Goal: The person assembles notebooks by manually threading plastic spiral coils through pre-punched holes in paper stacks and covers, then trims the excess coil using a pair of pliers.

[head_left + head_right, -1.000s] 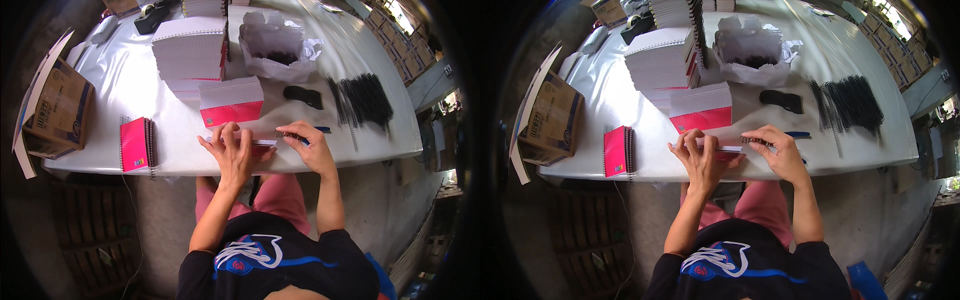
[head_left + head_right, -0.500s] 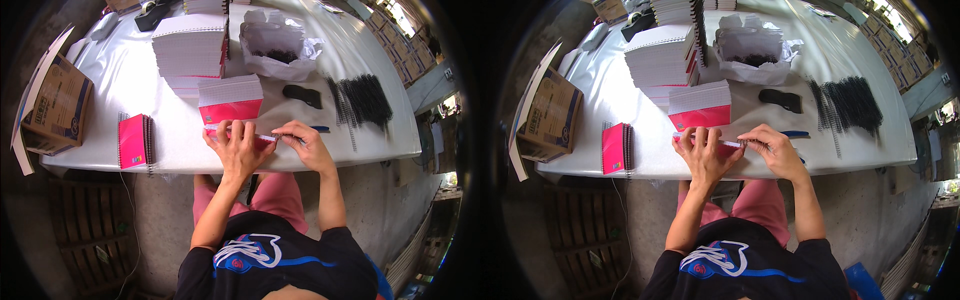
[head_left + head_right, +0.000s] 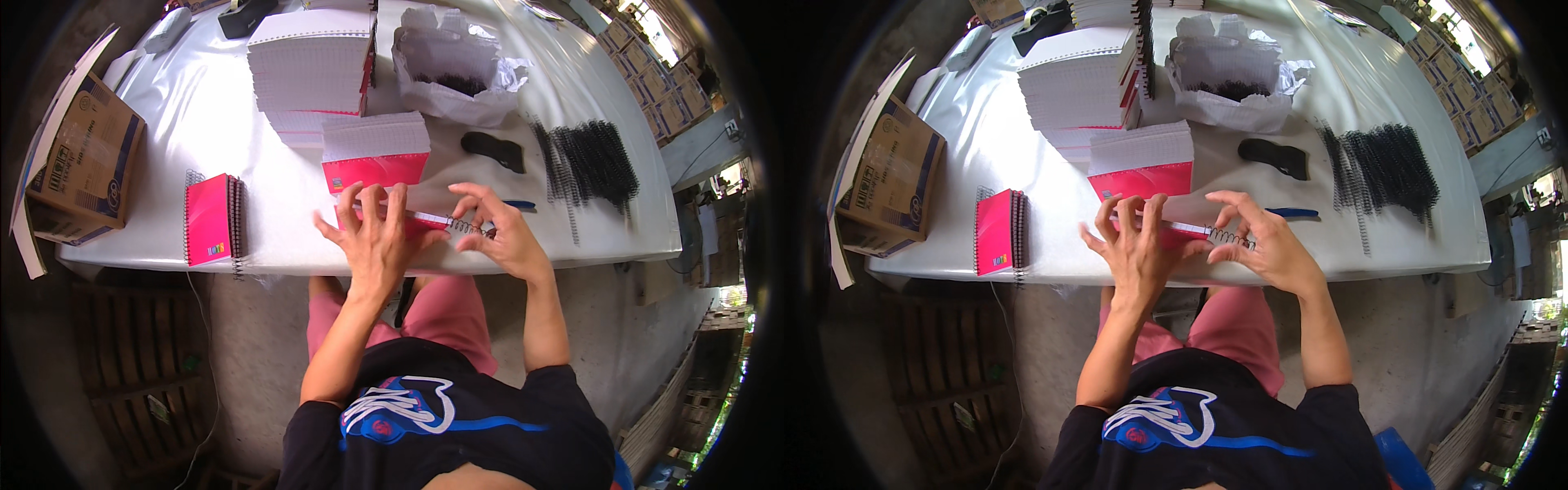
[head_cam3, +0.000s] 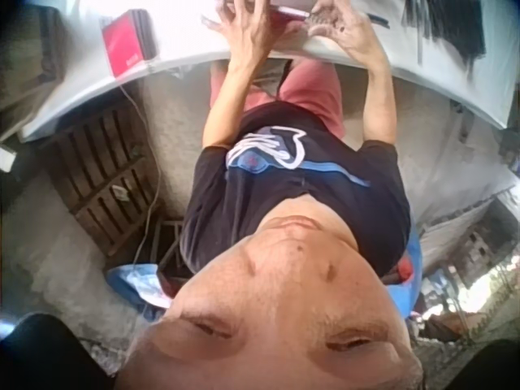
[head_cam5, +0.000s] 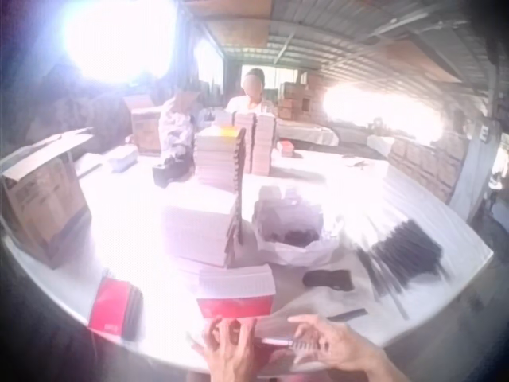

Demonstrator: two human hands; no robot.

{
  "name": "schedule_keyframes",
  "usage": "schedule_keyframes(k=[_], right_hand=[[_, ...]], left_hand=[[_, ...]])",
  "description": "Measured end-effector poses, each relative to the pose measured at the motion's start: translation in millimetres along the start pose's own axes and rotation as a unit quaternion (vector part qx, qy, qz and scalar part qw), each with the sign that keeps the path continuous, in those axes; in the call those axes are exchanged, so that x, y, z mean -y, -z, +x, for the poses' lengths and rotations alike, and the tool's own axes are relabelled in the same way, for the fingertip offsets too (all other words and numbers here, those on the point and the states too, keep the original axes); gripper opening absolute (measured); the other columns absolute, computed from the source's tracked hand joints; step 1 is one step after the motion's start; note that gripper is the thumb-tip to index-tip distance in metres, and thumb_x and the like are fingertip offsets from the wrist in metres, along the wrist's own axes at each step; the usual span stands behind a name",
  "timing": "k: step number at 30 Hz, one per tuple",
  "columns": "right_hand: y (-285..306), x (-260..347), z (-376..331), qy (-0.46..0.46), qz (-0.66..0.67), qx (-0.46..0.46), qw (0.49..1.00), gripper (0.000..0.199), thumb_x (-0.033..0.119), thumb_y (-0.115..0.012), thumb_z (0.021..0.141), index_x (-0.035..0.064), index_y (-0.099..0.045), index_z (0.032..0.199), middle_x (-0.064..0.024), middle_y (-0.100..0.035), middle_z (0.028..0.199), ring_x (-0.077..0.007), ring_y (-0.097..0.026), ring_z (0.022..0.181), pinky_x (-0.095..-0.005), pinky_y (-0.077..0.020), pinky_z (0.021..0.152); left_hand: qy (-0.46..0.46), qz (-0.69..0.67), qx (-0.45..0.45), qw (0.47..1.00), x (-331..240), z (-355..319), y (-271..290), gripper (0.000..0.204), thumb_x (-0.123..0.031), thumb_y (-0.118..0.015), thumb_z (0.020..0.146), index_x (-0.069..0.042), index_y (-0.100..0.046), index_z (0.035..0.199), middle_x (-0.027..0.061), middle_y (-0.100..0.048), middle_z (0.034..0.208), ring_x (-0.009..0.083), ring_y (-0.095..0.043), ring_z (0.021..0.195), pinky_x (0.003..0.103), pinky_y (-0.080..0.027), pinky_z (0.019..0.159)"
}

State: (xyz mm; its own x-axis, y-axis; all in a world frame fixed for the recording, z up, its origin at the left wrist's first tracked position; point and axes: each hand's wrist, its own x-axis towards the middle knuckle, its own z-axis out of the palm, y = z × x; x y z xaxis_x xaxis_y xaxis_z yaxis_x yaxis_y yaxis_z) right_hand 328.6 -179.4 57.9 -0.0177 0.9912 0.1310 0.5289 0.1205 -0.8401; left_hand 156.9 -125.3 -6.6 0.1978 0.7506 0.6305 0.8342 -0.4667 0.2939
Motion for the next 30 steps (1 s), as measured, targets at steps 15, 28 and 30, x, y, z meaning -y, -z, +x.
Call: schedule_keyframes(k=[15, 28, 30], right_hand=[[57.7, -68.6, 42.1, 0.048, -0.403, -0.048, 0.913, 0.051, 0.007, -0.056, 0.08, 0.0169, -0.054, 0.13, -0.0129, -0.058, 0.123, -0.028, -0.053, 0.116, -0.0376, -0.0432, 0.095], [8.7, -46.3, 23.3, 0.048, 0.249, 0.183, 0.95, 0.015, 0.002, -0.07, 0.076, -0.0049, -0.07, 0.09, -0.0189, -0.07, 0.095, -0.0215, -0.068, 0.089, -0.0343, -0.0539, 0.081], [12.8, -48.5, 25.4, 0.025, 0.283, 0.136, 0.949, 0.014, -0.003, -0.069, 0.074, -0.0046, -0.07, 0.087, -0.0176, -0.07, 0.092, -0.0213, -0.068, 0.088, -0.033, -0.0542, 0.08]], left_hand=[[-0.078, -0.139, 0.034, 0.987, 12.3, -1.3, 4.0, 0.046, -0.045, -0.079, 0.06, -0.011, -0.059, 0.083, 0.0048, -0.051, 0.091, 0.0276, -0.044, 0.096, 0.043, -0.033, 0.088], [-0.083, -0.179, 0.064, 0.978, 17.7, -0.9, 17.8, 0.051, -0.049, -0.079, 0.059, -0.007, -0.057, 0.076, 0.0084, -0.05, 0.093, 0.0303, -0.042, 0.098, 0.043, -0.033, 0.088], [-0.08, -0.182, 0.08, 0.977, 18.3, -0.9, 17.8, 0.05, -0.049, -0.079, 0.059, -0.008, -0.057, 0.076, 0.0087, -0.05, 0.096, 0.0312, -0.041, 0.101, 0.045, -0.032, 0.089]])
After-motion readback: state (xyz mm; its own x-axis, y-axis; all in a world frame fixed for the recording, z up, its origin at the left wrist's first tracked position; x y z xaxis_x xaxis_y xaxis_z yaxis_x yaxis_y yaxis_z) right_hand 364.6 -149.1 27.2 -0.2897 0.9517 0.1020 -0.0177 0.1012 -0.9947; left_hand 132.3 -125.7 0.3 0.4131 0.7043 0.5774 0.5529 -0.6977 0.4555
